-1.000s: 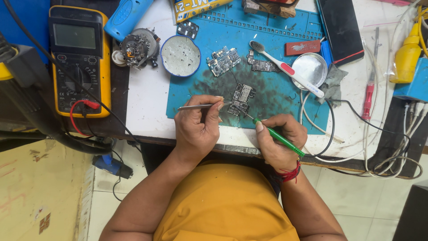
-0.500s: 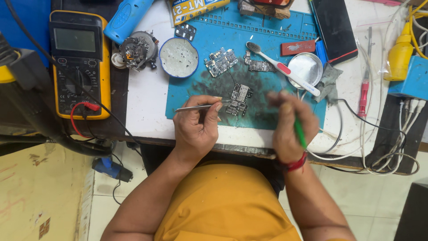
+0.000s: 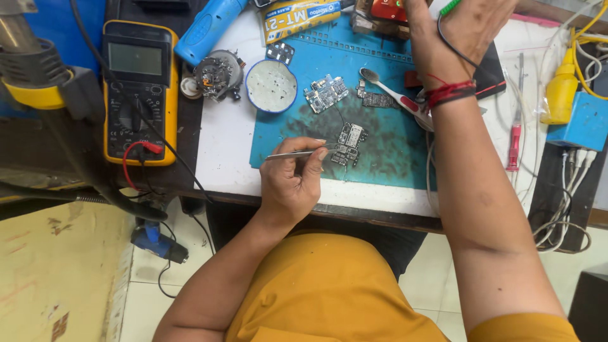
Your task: The person uses a soldering iron and tweezers to work on a small circuit board, applying heat and adjusting components. The person occasionally uses a multimeter probe to test connections on the board.
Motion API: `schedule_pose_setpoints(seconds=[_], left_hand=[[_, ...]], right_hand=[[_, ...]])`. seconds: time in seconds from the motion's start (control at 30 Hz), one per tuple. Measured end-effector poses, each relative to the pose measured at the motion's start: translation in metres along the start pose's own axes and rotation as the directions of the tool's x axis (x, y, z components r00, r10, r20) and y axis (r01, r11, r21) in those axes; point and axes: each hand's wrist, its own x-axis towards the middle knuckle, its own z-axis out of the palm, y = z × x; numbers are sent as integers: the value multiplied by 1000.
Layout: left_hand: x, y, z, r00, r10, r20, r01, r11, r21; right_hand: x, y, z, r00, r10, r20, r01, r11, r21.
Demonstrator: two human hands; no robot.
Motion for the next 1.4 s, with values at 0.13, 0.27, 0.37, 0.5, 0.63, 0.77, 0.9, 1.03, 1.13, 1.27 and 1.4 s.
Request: schedule_pose_setpoints(seconds=[0.13, 0.27, 0.37, 0.5, 0.63, 0.77, 0.9, 1.03, 1.13, 1.27, 1.4], left_hand=[[0, -4, -2, 1000, 12, -8, -12, 1000, 18], [-2, -7, -1, 1000, -3, 7, 3, 1000, 1], [0, -7, -1, 1000, -4, 9, 4, 1000, 0], [-1, -4, -2, 1000, -18, -3, 18, 1000, 18], [-3, -3, -1, 1000, 21, 0, -21, 1000, 12], [-3, -1, 1, 1000, 21, -14, -21, 999, 27], [-6, -1, 3, 1000, -3, -15, 2, 1000, -13], [-13, -2, 7, 999, 37, 2, -37, 999, 32], [-14, -2, 10, 1000, 24, 12, -25, 999, 25], [-16, 1, 10, 1000, 10, -2, -10, 1000, 23], [-16, 0, 11, 1000, 0, -10, 0, 1000, 30]], right_hand=[[-16, -4, -12, 984, -171, -52, 176, 978, 115], [-17, -5, -14, 989, -140, -52, 146, 975, 167], [-12, -5, -12, 983, -176, -41, 179, 980, 86], [-7, -3, -9, 983, -174, -59, 180, 978, 104], [-8, -2, -14, 983, -181, -30, 183, 980, 77], [-18, -10, -29, 992, -86, -88, 108, 950, 294], [-42, -19, -50, 995, -75, -71, 98, 904, 416], [-41, -15, -44, 995, -101, -17, 102, 973, 209], [-26, -11, -26, 998, -65, 10, 64, 996, 59], [-26, -9, -22, 987, -134, -88, 134, 991, -6], [-44, -14, -50, 982, -150, -113, 170, 967, 190]])
